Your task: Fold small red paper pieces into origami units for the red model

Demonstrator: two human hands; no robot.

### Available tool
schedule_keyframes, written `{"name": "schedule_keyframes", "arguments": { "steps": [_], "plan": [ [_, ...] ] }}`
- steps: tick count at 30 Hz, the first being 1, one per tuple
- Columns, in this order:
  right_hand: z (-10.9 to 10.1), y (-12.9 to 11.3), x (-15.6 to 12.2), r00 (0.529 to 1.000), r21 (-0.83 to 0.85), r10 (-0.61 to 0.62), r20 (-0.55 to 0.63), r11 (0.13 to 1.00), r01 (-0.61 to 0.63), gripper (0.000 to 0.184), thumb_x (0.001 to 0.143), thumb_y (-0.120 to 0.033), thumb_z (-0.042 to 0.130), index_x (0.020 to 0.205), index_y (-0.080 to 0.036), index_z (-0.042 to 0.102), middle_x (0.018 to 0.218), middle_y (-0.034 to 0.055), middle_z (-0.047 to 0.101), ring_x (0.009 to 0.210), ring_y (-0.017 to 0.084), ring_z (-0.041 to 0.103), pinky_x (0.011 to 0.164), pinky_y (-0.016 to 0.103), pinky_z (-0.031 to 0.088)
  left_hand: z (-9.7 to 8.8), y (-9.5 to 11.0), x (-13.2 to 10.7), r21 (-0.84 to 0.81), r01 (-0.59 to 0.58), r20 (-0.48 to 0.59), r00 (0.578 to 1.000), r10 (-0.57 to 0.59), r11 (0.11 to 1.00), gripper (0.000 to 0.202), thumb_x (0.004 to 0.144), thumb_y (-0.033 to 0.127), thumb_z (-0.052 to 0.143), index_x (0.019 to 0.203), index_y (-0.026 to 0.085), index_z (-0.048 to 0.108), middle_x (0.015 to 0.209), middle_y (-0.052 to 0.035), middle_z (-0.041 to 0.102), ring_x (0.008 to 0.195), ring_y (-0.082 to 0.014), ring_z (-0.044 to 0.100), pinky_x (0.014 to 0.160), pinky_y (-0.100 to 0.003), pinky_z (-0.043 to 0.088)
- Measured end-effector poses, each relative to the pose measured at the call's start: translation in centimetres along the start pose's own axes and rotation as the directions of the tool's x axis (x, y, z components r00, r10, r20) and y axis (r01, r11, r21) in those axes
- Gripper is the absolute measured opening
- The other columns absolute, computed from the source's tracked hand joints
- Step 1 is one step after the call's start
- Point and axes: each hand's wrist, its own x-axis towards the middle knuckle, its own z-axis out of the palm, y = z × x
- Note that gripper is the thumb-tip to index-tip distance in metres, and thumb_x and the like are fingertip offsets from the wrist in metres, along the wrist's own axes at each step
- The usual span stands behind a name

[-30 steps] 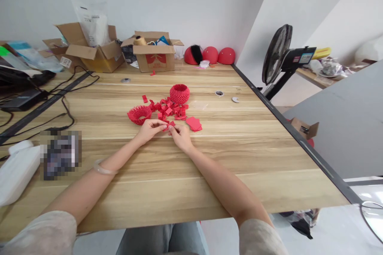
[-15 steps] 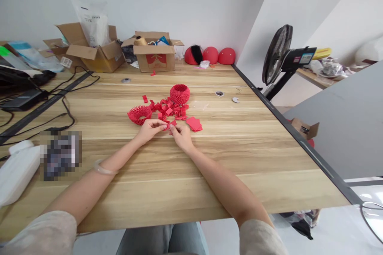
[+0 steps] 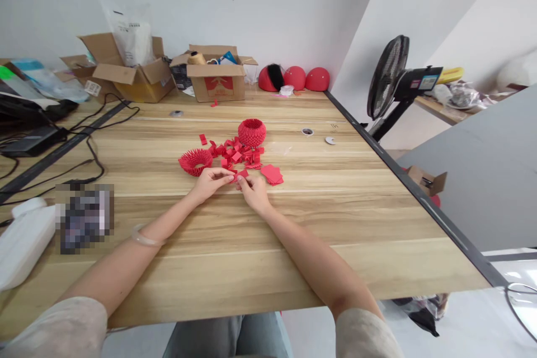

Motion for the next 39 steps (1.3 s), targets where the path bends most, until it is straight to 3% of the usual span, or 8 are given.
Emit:
{"name": "schedule_keyframes", "arguments": {
  "steps": [6, 12, 19, 39],
  "plan": [
    [0.0, 0.1, 0.0, 1.0, 0.027, 0.014, -0.025, 1.0, -0.014, 0.042, 0.08, -0.052, 0.051, 0.066, -0.014, 0.063, 0.059, 0.0047, 0.064, 0.054, 0.013, 0.056, 0.055, 0.025, 0.046, 0.0, -0.3, 0.1, -0.014, 0.002, 0.003, 1.0, -0.002, 1.0, 0.033, 0.066, 0.037, 0.072, 0.086, 0.011, 0.071, 0.08, -0.0088, 0.072, 0.073, -0.018, 0.065, 0.073, -0.03, 0.051],
    [0.0, -0.1, 0.0, 1.0, -0.045, 0.003, 0.026, 0.999, -0.002, 0.039, 0.082, -0.045, 0.049, 0.062, -0.014, 0.062, 0.059, 0.0056, 0.065, 0.052, 0.013, 0.056, 0.055, 0.025, 0.044, -0.1, -0.3, 0.1, -0.02, 0.004, 0.001, 1.0, -0.004, 1.0, 0.03, 0.066, 0.034, 0.072, 0.085, 0.011, 0.071, 0.081, -0.0087, 0.072, 0.074, -0.0179, 0.065, 0.073, -0.029, 0.051],
    [-0.2, -1.0, -0.5, 0.983, -0.2, -0.132, 0.126, 0.967, 0.156, 0.036, 0.083, -0.039, 0.047, 0.057, -0.016, 0.058, 0.052, 0.0009, 0.057, 0.047, 0.01, 0.047, 0.049, 0.023, 0.034, 0.0, -0.2, 0.0, -0.031, 0.006, 0.028, 1.0, -0.006, 0.999, 0.028, 0.065, 0.031, 0.072, 0.084, 0.01, 0.071, 0.08, -0.0092, 0.072, 0.073, -0.0186, 0.066, 0.073, -0.031, 0.051],
    [-0.2, -0.9, -0.5, 0.979, -0.22, -0.14, 0.148, 0.96, 0.171, 0.032, 0.082, -0.033, 0.047, 0.056, -0.016, 0.053, 0.05, -0.0005, 0.05, 0.047, 0.01, 0.043, 0.048, 0.022, 0.03, 0.1, 0.3, 0.0, 0.014, 0.007, 0.056, 0.998, -0.008, 1.0, 0.027, 0.068, 0.034, 0.068, 0.079, 0.01, 0.069, 0.076, -0.0071, 0.071, 0.07, -0.0165, 0.063, 0.071, -0.028, 0.049]
  ]
}}
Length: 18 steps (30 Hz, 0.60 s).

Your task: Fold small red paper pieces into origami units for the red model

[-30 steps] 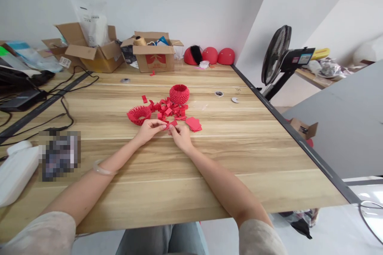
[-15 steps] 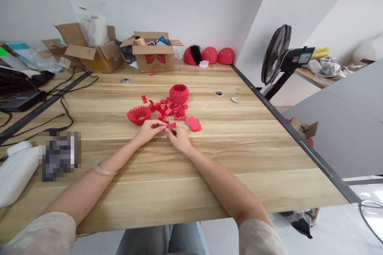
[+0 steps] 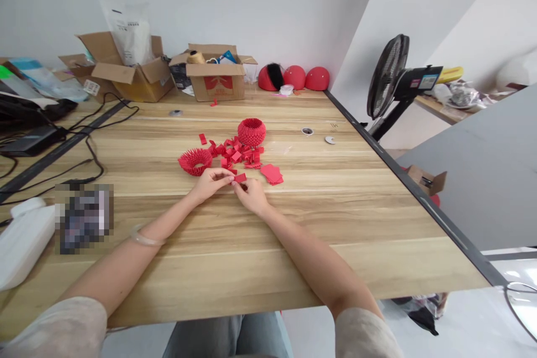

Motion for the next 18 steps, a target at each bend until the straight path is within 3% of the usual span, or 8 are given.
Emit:
{"name": "schedule_keyframes", "arguments": {
  "steps": [7, 18],
  "plan": [
    [0.16, 0.44, 0.06, 1.0, 0.004, -0.006, 0.025, 1.0, 0.006, 0.03, 0.081, -0.034, 0.048, 0.057, -0.016, 0.053, 0.048, -0.002, 0.047, 0.045, 0.008, 0.037, 0.047, 0.021, 0.028, 0.05, 0.29, -0.1, 0.008, -0.019, 0.027, 0.999, 0.019, 1.0, 0.027, 0.069, 0.034, 0.068, 0.08, 0.01, 0.068, 0.071, -0.0051, 0.07, 0.066, -0.0154, 0.062, 0.066, -0.027, 0.049],
    [0.02, 0.25, 0.06, 0.999, 0.061, 0.036, 0.034, 0.997, -0.038, 0.033, 0.082, -0.036, 0.048, 0.057, -0.015, 0.055, 0.051, -0.0006, 0.051, 0.049, 0.009, 0.045, 0.052, 0.022, 0.034, -0.06, 0.02, -0.05, 0.03, -0.047, 0.0, 0.999, 0.047, 0.998, 0.028, 0.068, 0.037, 0.069, 0.08, 0.011, 0.069, 0.074, -0.0064, 0.07, 0.068, -0.0164, 0.062, 0.068, -0.028, 0.05]
  ]
}}
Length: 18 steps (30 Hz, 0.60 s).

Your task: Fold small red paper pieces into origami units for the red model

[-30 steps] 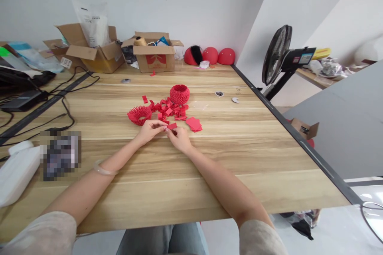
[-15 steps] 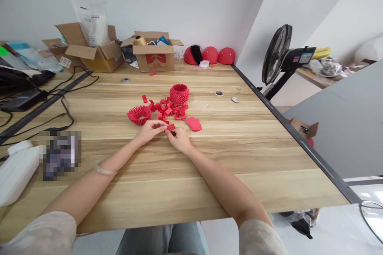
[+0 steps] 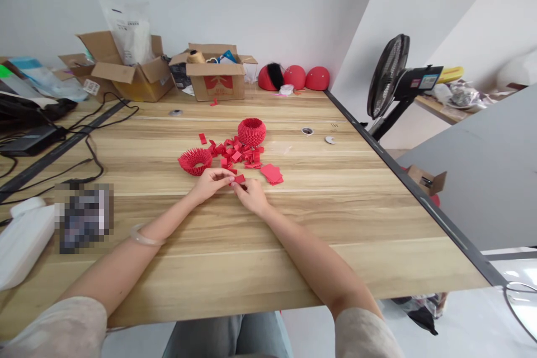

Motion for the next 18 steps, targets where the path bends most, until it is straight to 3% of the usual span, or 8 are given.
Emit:
{"name": "schedule_keyframes", "arguments": {
  "steps": [9, 18],
  "plan": [
    [0.06, 0.25, 0.04, 1.0, 0.011, -0.003, 0.021, 1.0, 0.003, 0.025, 0.079, -0.03, 0.05, 0.062, -0.014, 0.059, 0.056, 0.0, 0.057, 0.052, 0.01, 0.05, 0.053, 0.021, 0.036, 0.09, -0.23, 0.03, -0.011, -0.002, 0.064, 0.998, 0.003, 1.0, 0.028, 0.068, 0.037, 0.069, 0.078, 0.011, 0.069, 0.067, -0.0039, 0.067, 0.059, -0.0128, 0.057, 0.058, -0.024, 0.046],
    [-0.03, -0.02, 0.01, 1.0, -0.022, -0.003, 0.0, 1.0, 0.003, 0.03, 0.08, -0.032, 0.049, 0.057, -0.014, 0.058, 0.054, 0.0002, 0.057, 0.052, 0.01, 0.05, 0.053, 0.021, 0.036, 0.14, 0.29, -0.06, 0.022, -0.024, 0.037, 0.999, 0.023, 0.999, 0.027, 0.068, 0.039, 0.067, 0.074, 0.012, 0.068, 0.066, -0.0038, 0.066, 0.062, -0.0138, 0.057, 0.06, -0.024, 0.046]
  ]
}}
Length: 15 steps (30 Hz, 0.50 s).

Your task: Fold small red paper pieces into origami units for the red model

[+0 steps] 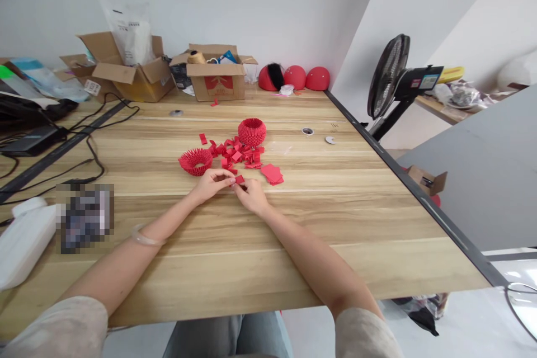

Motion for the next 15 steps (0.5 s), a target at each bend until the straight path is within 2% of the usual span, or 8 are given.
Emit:
{"name": "schedule_keyframes", "arguments": {
  "steps": [11, 15],
  "plan": [
    [-0.04, -0.46, -0.07, 0.999, -0.034, 0.049, -0.009, 0.998, -0.05, 0.033, 0.08, -0.033, 0.051, 0.056, -0.012, 0.062, 0.048, -0.0011, 0.051, 0.048, 0.008, 0.042, 0.05, 0.021, 0.032, 0.07, 0.39, -0.08, -0.087, 0.046, 0.007, 0.999, -0.046, 0.995, 0.022, 0.069, 0.033, 0.067, 0.069, 0.012, 0.064, 0.065, -0.0028, 0.065, 0.062, -0.0135, 0.058, 0.064, -0.025, 0.047],
    [-0.04, -0.32, -0.03, 0.999, -0.024, 0.039, 0.025, 0.999, -0.039, 0.03, 0.079, -0.029, 0.05, 0.057, -0.012, 0.063, 0.049, -0.0015, 0.05, 0.049, 0.008, 0.043, 0.051, 0.02, 0.033, 0.1, 0.28, -0.16, -0.118, 0.048, 0.042, 0.998, -0.043, 0.992, 0.025, 0.067, 0.034, 0.069, 0.076, 0.012, 0.065, 0.067, -0.0026, 0.065, 0.06, -0.0133, 0.058, 0.06, -0.025, 0.047]
  ]
}}
